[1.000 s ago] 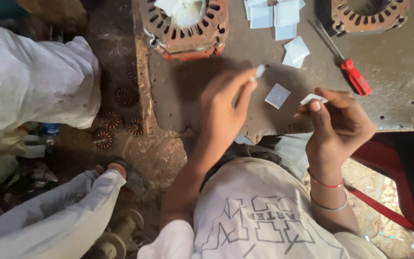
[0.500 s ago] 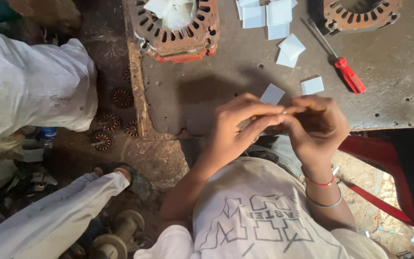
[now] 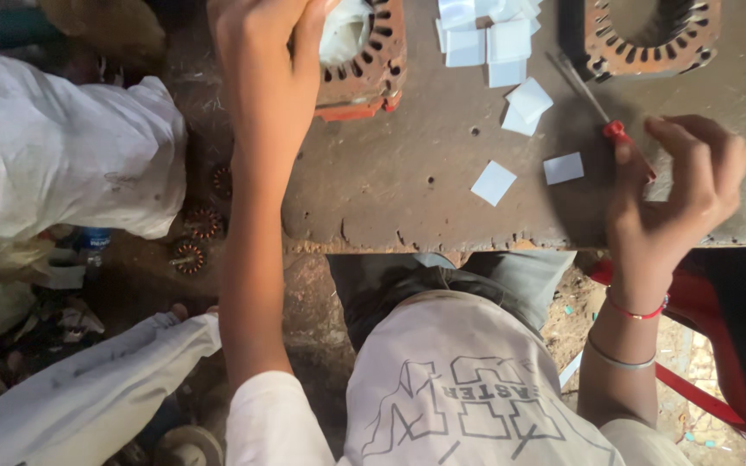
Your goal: The person inserts small pieces of insulating paper into the slots of an electric motor stator using a small tool to press them into place.
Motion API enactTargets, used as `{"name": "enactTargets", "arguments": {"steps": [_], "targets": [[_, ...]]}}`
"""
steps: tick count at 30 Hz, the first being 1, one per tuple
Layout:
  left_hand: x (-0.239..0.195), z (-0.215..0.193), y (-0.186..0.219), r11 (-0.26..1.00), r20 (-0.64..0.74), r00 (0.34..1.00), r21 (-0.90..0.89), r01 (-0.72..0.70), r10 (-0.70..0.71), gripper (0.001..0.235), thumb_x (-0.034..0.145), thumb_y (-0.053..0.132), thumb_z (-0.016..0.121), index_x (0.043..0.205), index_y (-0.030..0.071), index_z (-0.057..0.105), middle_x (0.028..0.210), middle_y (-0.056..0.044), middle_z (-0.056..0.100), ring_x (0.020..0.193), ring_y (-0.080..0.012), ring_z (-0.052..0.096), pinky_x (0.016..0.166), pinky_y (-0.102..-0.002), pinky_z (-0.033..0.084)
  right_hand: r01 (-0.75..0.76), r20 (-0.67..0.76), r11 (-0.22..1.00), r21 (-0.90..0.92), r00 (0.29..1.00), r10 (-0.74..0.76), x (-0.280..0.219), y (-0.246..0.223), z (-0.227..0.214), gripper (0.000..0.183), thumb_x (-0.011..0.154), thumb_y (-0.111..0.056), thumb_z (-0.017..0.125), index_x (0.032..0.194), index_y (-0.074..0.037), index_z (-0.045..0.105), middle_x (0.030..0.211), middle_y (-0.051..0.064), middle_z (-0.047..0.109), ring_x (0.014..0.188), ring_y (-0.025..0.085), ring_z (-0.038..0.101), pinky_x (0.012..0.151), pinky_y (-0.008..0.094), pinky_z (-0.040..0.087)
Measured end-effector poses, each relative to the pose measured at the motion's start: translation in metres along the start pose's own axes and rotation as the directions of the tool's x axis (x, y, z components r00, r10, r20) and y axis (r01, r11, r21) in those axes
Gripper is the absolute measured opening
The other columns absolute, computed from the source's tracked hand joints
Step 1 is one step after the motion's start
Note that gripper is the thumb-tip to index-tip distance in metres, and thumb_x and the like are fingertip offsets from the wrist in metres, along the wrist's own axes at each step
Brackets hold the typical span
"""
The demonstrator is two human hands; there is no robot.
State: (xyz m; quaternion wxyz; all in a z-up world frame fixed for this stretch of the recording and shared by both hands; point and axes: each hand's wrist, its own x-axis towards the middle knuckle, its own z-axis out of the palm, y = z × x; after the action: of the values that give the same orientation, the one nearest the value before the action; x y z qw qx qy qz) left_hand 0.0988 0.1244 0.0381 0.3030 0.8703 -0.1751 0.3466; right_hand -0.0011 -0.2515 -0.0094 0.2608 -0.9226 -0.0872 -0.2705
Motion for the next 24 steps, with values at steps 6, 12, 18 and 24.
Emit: {"name": "enactTargets", "arguments": {"steps": [6,12,18,24], "targets": [[0.004,-0.004,0.002,0.998,0.072,0.997,-0.060,-0.029,0.033,0.014,0.109,0.014,0.065,0.105,0.005,0.075,0.109,-0.005,0.075,0.108,-0.0293,0.061,0.100,-0.043,0.040,0.138,0.213,0.989,-0.058,0.969,-0.123,0.057,0.050,-0.008,0.045,0.090,0.009,0.059,0.132,-0.006,0.069,0.132,0.010,0.063,0.118,0.024,0.062,0.099,0.034,0.049],[0.009,-0.010,0.015,0.991,0.154,0.980,0.030,-0.130,0.124,0.022,0.109,0.016,0.061,0.100,0.003,0.076,0.105,-0.008,0.073,0.107,-0.0336,0.056,0.100,-0.047,0.034,0.533,0.436,0.846,-0.009,0.763,-0.476,0.138,0.059,-0.004,0.035,0.076,-0.007,0.089,0.109,-0.001,0.077,0.105,0.013,0.072,0.102,0.032,0.067,0.096,0.043,0.050],[-0.015,0.009,0.002,0.997,0.029,0.997,-0.024,0.067,-0.066,0.017,0.116,0.016,0.058,0.124,0.005,0.069,0.122,-0.011,0.066,0.118,-0.0322,0.057,0.108,-0.043,0.038,0.091,0.470,0.968,0.234,0.861,-0.195,0.120,0.080,-0.004,0.029,0.094,-0.002,0.075,0.122,0.001,0.069,0.113,0.012,0.068,0.103,0.019,0.066,0.095,0.025,0.053],[-0.032,0.031,-0.028,0.857,-0.159,0.965,-0.504,0.103,-0.209,0.027,0.116,0.021,0.052,0.133,0.004,0.063,0.121,-0.007,0.065,0.111,-0.0201,0.058,0.104,-0.036,0.044,0.168,0.265,0.869,0.466,0.910,-0.318,0.119,-0.012,-0.018,0.033,0.094,-0.010,0.079,0.122,0.002,0.066,0.114,0.015,0.064,0.104,0.024,0.061,0.096,0.030,0.052]]}}
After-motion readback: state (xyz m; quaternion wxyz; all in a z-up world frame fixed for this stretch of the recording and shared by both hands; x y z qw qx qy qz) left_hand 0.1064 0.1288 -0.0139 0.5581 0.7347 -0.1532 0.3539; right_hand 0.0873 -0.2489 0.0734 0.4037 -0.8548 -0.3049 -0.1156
